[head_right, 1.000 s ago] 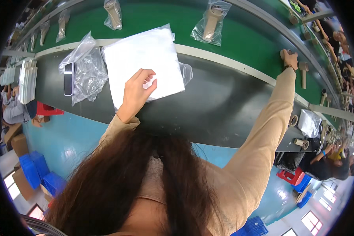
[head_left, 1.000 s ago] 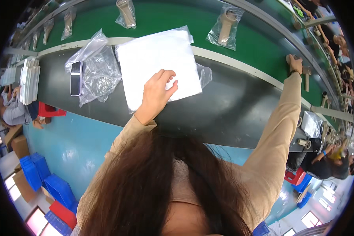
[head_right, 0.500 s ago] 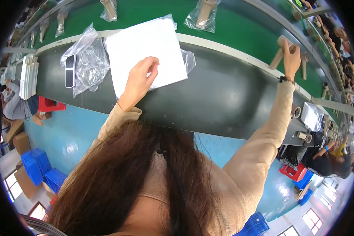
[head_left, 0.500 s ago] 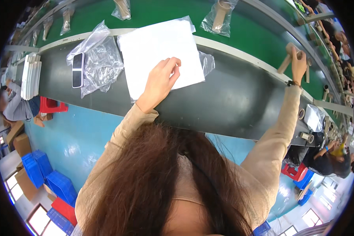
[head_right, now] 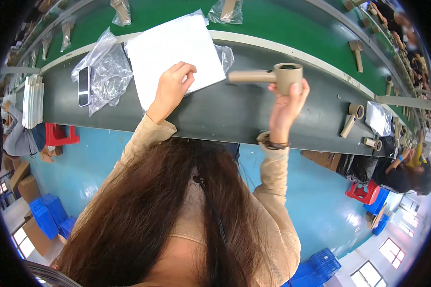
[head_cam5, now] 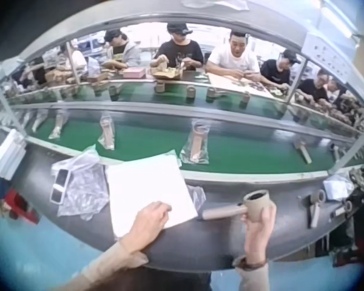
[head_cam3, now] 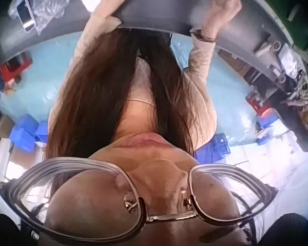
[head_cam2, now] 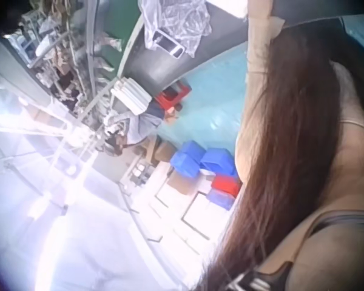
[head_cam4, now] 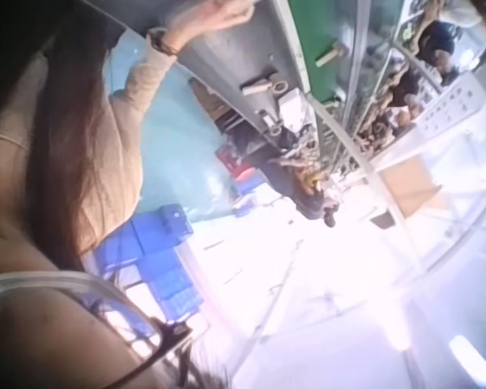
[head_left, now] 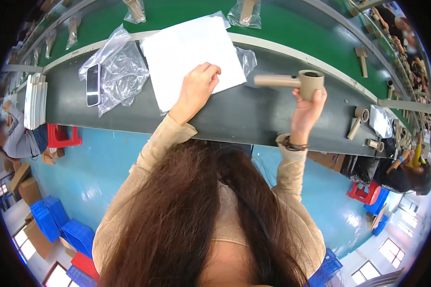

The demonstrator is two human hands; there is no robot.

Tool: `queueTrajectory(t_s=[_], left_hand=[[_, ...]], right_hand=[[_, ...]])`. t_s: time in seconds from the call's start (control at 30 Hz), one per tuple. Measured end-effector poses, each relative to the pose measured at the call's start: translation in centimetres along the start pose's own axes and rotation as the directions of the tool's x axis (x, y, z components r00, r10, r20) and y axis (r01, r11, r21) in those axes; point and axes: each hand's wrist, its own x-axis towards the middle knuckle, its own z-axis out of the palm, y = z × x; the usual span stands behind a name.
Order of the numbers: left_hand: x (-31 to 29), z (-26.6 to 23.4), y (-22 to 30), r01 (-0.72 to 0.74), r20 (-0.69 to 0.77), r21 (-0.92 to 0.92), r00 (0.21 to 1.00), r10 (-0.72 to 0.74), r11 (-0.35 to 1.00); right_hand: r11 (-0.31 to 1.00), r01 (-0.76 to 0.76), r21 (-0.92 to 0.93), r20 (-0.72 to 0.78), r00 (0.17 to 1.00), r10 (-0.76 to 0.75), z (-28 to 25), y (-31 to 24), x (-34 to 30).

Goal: Placing small handheld fan components into plastic bags on an assembly line.

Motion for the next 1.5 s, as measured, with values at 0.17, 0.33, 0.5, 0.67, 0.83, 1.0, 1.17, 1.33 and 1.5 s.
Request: queueTrajectory(t_s=[0.17,0.33,0.5,0.67,0.83,1.0,1.17,1.33,1.5], left_hand=[[0.0,0.5,0.6,0.048,-0.127,-0.02,0.991,-0.05,0.999],[0.0,0.6,0.5,0.16,-0.105,-0.143,0.979,-0.176,0.977],[0.2,0.1,0.6,0.145,-0.059,-0.23,0.985,-0.162,0.962],[0.2,0.9,0.7,0.202,-0.084,-0.285,0.969,-0.234,0.937],[0.0,1.4,0.7,0.139,-0.246,-0.007,0.96,-0.136,0.99],[0.0,0.7,0.7,0.132,-0.174,-0.117,0.973,-0.151,0.984],[0.4,0.0,1.4,0.207,-0.013,-0.377,0.973,-0.229,0.903],[0.8,-1.3,1.7,0.249,-0.076,-0.402,0.95,-0.303,0.881],[0.1,-1.7,-0.2,0.255,0.094,-0.336,0.967,-0.238,0.906]], right_hand=[[0.998,0.065,0.006,-0.052,0.997,-0.065,3.5,1.2,-4.1],[0.997,0.054,0.058,-0.057,0.997,-0.051,4.0,1.9,-5.0],[0.995,0.069,0.066,-0.098,0.993,-0.063,4.4,2.2,-5.2],[0.986,0.107,0.129,-0.061,0.993,-0.1,6.4,2.3,-5.7],[0.98,0.174,0.1,-0.088,0.982,-0.165,7.4,3.6,-5.4],[0.982,0.157,0.101,-0.065,0.986,-0.151,7.0,4.4,-5.9],[0.99,0.138,0.018,-0.039,0.99,-0.137,8.3,5.7,-6.8],[0.988,0.154,0.002,0.033,0.988,-0.154,8.6,5.8,-7.1],[0.985,0.171,-0.01,-0.056,0.984,-0.172,7.2,4.7,-7.2]])
